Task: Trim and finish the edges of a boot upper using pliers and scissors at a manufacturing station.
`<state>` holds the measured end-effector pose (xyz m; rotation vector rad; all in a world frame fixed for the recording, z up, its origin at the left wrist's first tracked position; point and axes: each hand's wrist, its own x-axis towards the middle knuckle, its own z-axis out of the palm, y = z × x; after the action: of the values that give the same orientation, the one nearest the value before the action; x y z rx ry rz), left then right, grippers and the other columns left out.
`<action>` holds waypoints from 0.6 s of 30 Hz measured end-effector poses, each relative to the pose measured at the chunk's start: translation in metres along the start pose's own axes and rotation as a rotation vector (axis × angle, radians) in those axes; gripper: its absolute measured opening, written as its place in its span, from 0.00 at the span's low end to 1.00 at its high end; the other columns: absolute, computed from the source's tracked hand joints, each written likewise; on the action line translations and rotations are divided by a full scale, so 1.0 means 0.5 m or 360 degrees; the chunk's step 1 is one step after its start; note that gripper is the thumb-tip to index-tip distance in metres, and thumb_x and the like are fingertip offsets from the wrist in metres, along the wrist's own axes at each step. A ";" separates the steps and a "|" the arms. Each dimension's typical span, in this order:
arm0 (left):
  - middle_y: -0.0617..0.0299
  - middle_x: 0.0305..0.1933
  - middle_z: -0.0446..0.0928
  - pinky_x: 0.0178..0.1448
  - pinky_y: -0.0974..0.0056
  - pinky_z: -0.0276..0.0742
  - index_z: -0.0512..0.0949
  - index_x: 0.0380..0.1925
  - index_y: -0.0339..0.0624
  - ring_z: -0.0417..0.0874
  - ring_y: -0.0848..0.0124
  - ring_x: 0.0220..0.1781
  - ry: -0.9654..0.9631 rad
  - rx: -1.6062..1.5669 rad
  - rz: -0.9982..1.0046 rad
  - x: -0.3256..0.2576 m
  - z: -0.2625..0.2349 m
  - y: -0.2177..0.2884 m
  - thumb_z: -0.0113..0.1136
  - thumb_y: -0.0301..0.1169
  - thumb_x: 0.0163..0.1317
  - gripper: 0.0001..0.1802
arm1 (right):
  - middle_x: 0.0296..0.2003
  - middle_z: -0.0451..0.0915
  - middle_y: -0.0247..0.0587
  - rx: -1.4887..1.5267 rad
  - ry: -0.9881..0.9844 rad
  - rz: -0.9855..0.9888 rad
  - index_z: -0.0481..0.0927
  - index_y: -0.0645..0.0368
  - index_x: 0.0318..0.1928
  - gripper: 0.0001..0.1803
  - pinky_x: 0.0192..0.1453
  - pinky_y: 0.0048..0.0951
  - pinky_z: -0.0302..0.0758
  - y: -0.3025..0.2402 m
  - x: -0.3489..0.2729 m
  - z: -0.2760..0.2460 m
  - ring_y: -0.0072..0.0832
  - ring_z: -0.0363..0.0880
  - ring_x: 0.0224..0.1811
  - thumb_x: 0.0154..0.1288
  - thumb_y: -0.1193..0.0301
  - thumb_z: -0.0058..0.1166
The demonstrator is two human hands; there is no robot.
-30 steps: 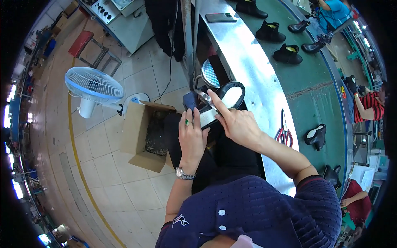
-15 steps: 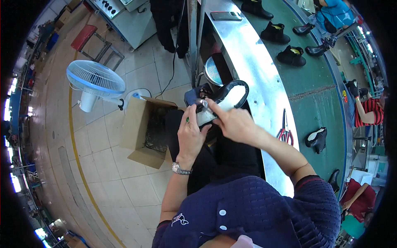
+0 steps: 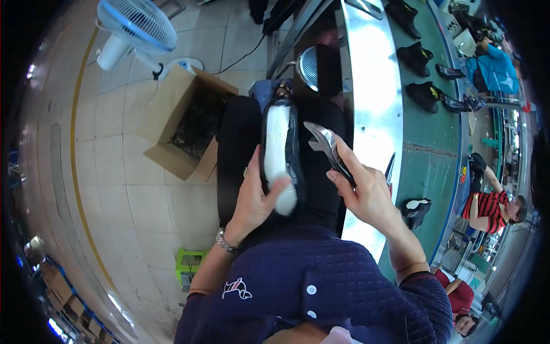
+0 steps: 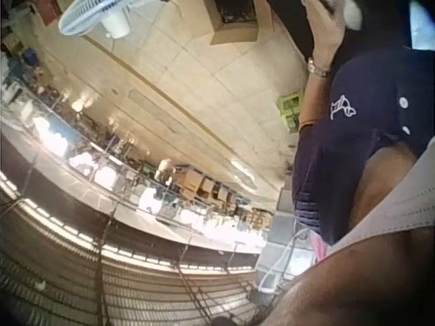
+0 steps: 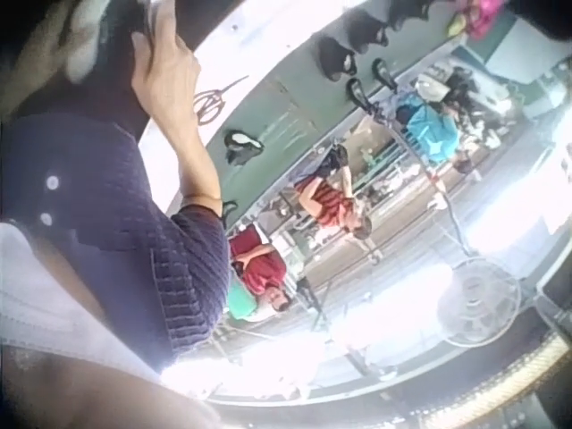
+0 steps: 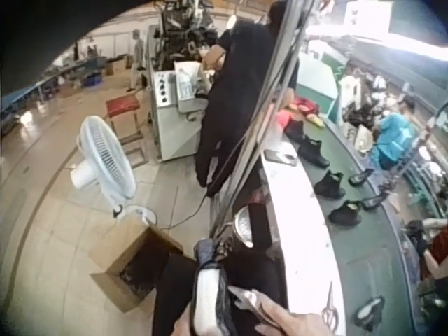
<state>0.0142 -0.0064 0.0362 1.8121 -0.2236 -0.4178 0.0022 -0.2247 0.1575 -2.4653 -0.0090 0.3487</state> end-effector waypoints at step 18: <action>0.48 0.26 0.80 0.29 0.59 0.77 0.78 0.50 0.31 0.83 0.57 0.24 0.0437 0.0839 0.0411 -0.005 -0.034 0.016 0.56 0.31 0.67 0.16 | 0.27 0.81 0.55 -0.0848 -0.0973 -0.0561 0.55 0.53 0.71 0.32 0.36 0.44 0.80 -0.103 0.117 -0.008 0.50 0.83 0.29 0.69 0.72 0.49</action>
<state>0.0193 0.0074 0.0480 2.2918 -0.3974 0.0884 0.0636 -0.1807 0.1771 -2.6809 -0.8792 1.0294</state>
